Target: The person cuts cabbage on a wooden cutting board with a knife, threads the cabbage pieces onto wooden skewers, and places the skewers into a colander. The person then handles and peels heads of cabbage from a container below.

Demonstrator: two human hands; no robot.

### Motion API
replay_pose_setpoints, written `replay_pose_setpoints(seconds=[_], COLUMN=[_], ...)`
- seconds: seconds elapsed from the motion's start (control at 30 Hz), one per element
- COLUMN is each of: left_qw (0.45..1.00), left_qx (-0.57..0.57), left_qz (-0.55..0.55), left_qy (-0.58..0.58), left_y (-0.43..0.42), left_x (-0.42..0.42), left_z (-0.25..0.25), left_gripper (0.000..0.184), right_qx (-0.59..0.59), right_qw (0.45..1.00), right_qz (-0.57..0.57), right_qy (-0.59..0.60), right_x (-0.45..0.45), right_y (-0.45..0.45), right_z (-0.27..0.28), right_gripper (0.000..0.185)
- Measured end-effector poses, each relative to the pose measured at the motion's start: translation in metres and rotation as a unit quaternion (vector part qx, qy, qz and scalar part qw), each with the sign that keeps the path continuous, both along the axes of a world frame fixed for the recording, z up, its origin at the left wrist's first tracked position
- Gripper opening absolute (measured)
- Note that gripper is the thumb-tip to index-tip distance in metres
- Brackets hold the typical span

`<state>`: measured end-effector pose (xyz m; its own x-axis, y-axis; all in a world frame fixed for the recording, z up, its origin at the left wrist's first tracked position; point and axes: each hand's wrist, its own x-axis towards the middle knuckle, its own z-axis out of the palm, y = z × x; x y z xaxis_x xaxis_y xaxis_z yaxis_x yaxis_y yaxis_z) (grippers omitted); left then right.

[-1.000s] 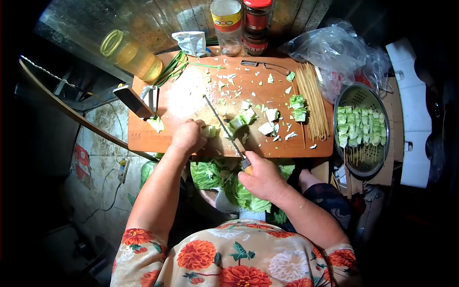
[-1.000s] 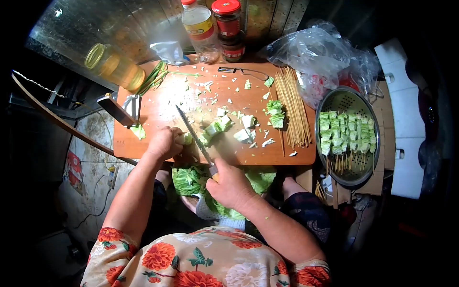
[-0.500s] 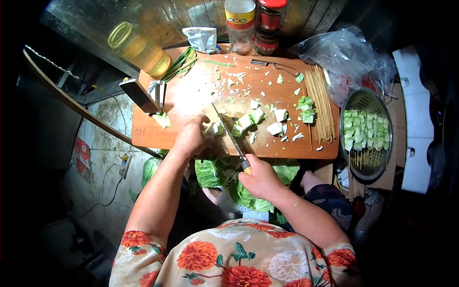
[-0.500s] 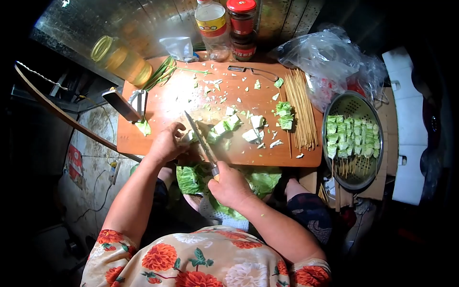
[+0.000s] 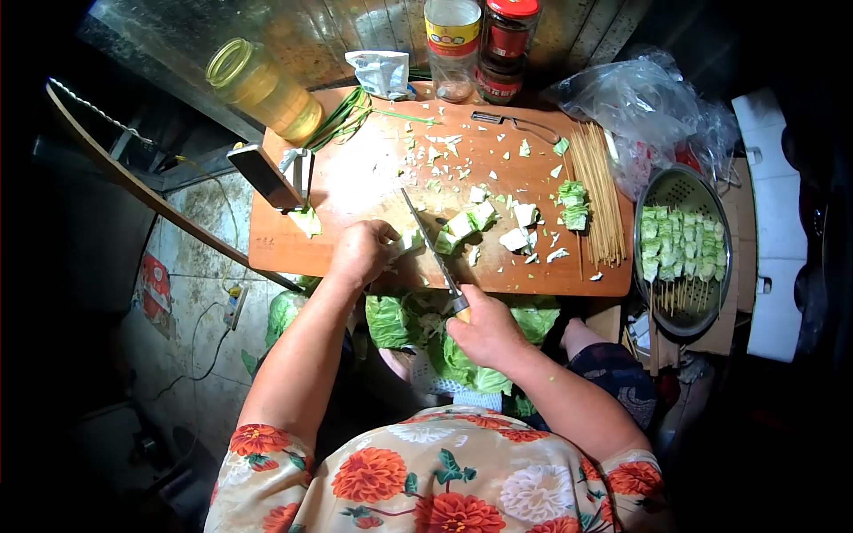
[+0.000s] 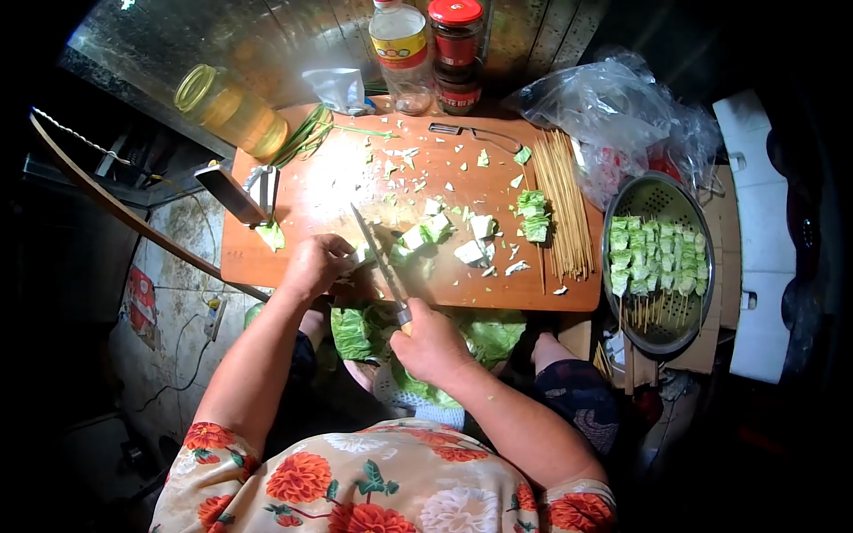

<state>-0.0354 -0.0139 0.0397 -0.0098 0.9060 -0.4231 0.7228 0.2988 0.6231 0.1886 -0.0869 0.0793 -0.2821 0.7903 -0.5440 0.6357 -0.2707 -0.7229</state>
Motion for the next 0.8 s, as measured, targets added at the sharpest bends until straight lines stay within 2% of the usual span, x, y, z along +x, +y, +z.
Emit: replay_pose_setpoints(seconds=[0.13, 0.2, 0.23, 0.3, 0.47, 0.53, 0.6, 0.8], left_qw=[0.999, 0.991, 0.991, 0.998, 0.996, 0.984, 0.981, 0.974], left_qx=[0.005, 0.062, 0.062, -0.018, -0.044, -0.077, -0.076, -0.075], left_qz=[0.034, 0.093, 0.093, 0.061, 0.083, 0.133, 0.146, 0.164], left_qy=[-0.027, -0.067, -0.067, 0.015, -0.009, -0.086, -0.101, -0.135], left_y=[-0.001, -0.002, -0.002, -0.002, -0.005, -0.004, -0.005, -0.004], left_x=[-0.007, -0.016, -0.017, -0.019, -0.019, -0.019, -0.019, -0.015], left_z=[-0.024, -0.05, -0.043, -0.029, -0.039, -0.047, -0.051, -0.041], left_gripper=[0.023, 0.03, 0.03, 0.037, 0.033, 0.029, 0.026, 0.019], right_qx=[0.026, 0.035, 0.035, 0.036, 0.032, 0.02, 0.03, 0.022], right_qw=[1.0, 0.999, 0.999, 0.999, 0.998, 0.999, 0.999, 0.998], right_qz=[-0.006, 0.01, 0.011, 0.023, 0.036, 0.041, 0.042, 0.064], right_qy=[0.013, 0.022, 0.022, 0.028, 0.03, 0.019, 0.019, 0.017], right_x=[0.0, -0.001, -0.002, -0.004, -0.007, -0.008, -0.007, -0.004], right_y=[-0.005, -0.007, -0.008, -0.011, -0.016, -0.015, -0.015, -0.006], right_z=[0.002, 0.005, 0.005, 0.006, -0.003, 0.0, -0.002, 0.005], right_gripper=[0.047, 0.051, 0.051, 0.051, 0.053, 0.053, 0.052, 0.049])
